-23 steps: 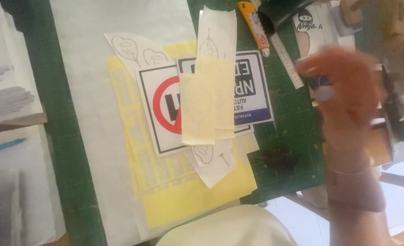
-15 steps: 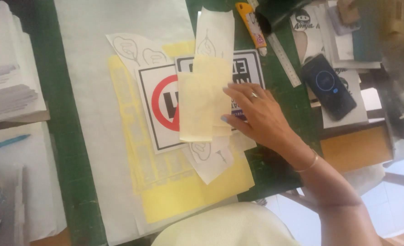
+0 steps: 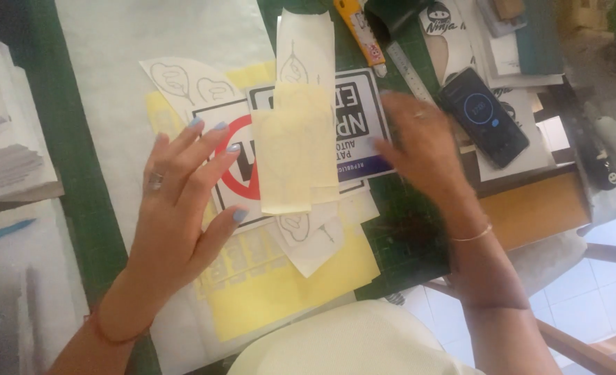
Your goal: Cutting out various paper designs and stickers from sheets using scissors on a cutting mat.
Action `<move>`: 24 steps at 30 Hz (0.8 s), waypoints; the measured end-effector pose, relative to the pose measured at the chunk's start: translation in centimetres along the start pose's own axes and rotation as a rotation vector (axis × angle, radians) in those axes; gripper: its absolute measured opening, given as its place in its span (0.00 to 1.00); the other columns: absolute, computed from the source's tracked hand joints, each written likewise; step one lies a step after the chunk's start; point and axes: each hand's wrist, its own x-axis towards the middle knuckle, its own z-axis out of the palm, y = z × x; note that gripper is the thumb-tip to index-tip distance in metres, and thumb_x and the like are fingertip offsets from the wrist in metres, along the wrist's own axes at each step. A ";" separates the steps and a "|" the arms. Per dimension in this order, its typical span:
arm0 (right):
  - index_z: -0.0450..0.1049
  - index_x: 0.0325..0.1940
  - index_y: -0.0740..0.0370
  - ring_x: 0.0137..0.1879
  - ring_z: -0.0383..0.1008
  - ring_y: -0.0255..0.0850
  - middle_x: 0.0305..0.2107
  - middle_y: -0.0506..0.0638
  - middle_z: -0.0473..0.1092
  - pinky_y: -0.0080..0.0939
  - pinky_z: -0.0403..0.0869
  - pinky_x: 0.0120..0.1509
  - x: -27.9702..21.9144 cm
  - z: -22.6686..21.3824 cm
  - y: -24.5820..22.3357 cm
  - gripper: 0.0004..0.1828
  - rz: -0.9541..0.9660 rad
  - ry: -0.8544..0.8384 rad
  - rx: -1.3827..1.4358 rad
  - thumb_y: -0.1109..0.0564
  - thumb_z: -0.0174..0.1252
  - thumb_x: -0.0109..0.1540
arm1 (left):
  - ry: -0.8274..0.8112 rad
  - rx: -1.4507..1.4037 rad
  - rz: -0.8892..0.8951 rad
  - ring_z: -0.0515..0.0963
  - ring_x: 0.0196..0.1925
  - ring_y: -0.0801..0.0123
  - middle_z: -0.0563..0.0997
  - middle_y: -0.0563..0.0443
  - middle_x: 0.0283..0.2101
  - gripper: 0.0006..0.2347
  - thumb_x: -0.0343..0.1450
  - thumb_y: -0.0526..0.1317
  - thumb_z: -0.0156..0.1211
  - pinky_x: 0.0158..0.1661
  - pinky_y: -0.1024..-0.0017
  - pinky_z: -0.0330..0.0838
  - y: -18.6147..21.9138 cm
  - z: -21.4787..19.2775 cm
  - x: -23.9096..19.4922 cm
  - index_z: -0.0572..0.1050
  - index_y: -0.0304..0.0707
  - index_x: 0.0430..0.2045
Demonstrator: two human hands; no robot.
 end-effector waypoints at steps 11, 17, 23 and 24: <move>0.74 0.78 0.67 0.59 0.76 0.70 0.59 0.71 0.75 0.72 0.70 0.63 -12.6 2.0 18.6 0.32 0.142 0.292 -0.165 0.52 0.73 0.74 | -0.111 0.043 0.006 0.71 0.83 0.38 0.76 0.37 0.76 0.19 0.83 0.46 0.60 0.80 0.26 0.57 -1.6 2.6 -1.5 0.74 0.36 0.67; 0.82 0.76 0.63 0.69 0.75 0.71 0.72 0.69 0.75 0.71 0.70 0.71 -12.5 2.3 19.0 0.28 0.254 0.248 -0.232 0.48 0.72 0.75 | -0.130 0.025 0.022 0.69 0.83 0.39 0.75 0.40 0.76 0.19 0.83 0.46 0.60 0.81 0.25 0.55 -1.2 3.2 -1.5 0.74 0.37 0.67; 0.69 0.76 0.65 0.55 0.74 0.66 0.54 0.66 0.75 0.67 0.69 0.54 -9.9 -0.8 15.3 0.36 0.275 0.205 -0.056 0.49 0.74 0.70 | -0.129 0.034 0.009 0.70 0.83 0.41 0.76 0.40 0.75 0.18 0.84 0.44 0.58 0.81 0.28 0.55 -1.4 3.6 -1.8 0.74 0.38 0.68; 0.66 0.79 0.66 0.57 0.75 0.69 0.56 0.70 0.76 0.70 0.70 0.56 -9.4 -0.8 15.5 0.40 0.332 0.169 -0.056 0.48 0.75 0.69 | -0.132 0.043 0.016 0.71 0.82 0.40 0.76 0.40 0.75 0.18 0.84 0.45 0.58 0.81 0.28 0.55 -1.5 3.8 -1.9 0.75 0.37 0.67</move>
